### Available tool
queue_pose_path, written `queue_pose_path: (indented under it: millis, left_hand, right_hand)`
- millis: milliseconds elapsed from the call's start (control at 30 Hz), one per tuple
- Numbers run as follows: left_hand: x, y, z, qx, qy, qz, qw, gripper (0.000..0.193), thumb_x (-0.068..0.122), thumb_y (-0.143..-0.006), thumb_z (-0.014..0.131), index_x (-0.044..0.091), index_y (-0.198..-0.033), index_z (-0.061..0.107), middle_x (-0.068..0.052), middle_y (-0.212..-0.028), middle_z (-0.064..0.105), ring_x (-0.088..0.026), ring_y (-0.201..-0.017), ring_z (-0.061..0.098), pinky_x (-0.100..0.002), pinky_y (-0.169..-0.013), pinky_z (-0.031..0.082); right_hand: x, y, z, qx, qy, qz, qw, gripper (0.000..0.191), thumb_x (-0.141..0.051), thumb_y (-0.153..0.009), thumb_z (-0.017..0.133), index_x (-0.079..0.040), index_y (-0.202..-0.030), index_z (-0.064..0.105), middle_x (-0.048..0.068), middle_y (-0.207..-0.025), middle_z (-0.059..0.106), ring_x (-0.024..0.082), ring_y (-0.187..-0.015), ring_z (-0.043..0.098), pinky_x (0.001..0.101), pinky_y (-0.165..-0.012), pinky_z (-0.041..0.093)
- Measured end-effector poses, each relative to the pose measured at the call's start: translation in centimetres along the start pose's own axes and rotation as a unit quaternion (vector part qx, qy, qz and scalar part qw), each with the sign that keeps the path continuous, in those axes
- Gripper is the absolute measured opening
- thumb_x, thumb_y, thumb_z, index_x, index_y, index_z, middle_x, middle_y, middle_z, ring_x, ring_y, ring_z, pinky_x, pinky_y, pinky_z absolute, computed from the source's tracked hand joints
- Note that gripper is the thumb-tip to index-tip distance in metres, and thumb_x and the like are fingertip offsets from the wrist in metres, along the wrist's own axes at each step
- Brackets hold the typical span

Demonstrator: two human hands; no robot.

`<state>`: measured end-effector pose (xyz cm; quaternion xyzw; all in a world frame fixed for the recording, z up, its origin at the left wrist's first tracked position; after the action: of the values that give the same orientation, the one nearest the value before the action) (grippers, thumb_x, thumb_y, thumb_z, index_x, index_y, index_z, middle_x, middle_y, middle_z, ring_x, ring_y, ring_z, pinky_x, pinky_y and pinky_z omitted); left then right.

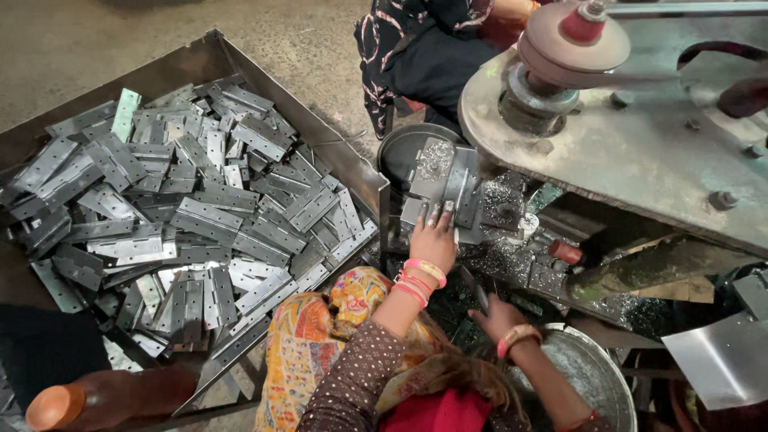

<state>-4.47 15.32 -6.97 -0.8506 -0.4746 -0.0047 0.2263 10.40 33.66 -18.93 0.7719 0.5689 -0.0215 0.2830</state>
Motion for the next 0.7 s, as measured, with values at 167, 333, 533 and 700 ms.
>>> queue_pose_path:
  millis: [167,333,533,700]
  left_hand:
    - [0.0,-0.4,-0.5,-0.025,0.008,-0.01,1.0,0.034,0.024,-0.086,0.063,0.006,-0.112,0.075,-0.011,-0.142,0.06,-0.03,-0.128,0.056,-0.056,-0.111,0.038]
    - [-0.2,-0.4,-0.1,-0.013,0.025,-0.014,1.0,0.035,0.02,-0.091,0.056,0.005,-0.119,0.074,-0.01,-0.146,0.06,-0.029,-0.133,0.054,-0.053,-0.114,0.037]
    - [0.3,-3.4,2.3,0.03,0.0,-0.008,1.0,0.045,0.02,-0.091,0.052,0.003,-0.128,0.07,-0.011,-0.142,0.06,-0.029,-0.136,0.053,-0.052,-0.117,0.033]
    - [0.3,-4.3,2.7,-0.022,0.003,-0.011,1.0,0.043,0.02,-0.093,0.049,0.004,-0.128,0.069,-0.012,-0.145,0.06,-0.029,-0.135,0.052,-0.053,-0.118,0.03]
  right_hand:
    - [-0.2,1.7,4.5,0.05,0.048,-0.002,0.998,0.051,-0.049,-0.096,0.056,-0.007,-0.124,0.054,0.025,-0.102,0.072,0.049,-0.089,0.069,0.0565,-0.08,0.054]
    - [0.0,0.7,3.8,-0.034,0.012,0.036,0.999,0.055,-0.051,-0.095,0.056,-0.005,-0.124,0.056,0.025,-0.1,0.075,0.047,-0.092,0.072,0.0553,-0.08,0.056]
    - [-0.1,-0.8,-0.9,-0.016,0.061,-0.015,0.998,0.063,-0.059,-0.088,0.067,-0.002,-0.113,0.06,0.027,-0.102,0.072,0.046,-0.099,0.07,0.0531,-0.085,0.056]
    - [-0.2,1.6,3.2,0.026,0.043,0.073,0.996,0.051,-0.055,-0.095,0.057,-0.009,-0.118,0.059,0.025,-0.103,0.073,0.047,-0.097,0.07,0.0562,-0.086,0.055]
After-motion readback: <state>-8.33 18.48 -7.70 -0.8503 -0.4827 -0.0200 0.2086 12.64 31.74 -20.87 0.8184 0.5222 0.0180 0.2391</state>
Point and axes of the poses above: each hand's wrist, its own y-axis away from the middle knuckle, its own z-axis out of the palm, x = y × z, the point moved 4 cm from there along -y, towards the middle knuckle
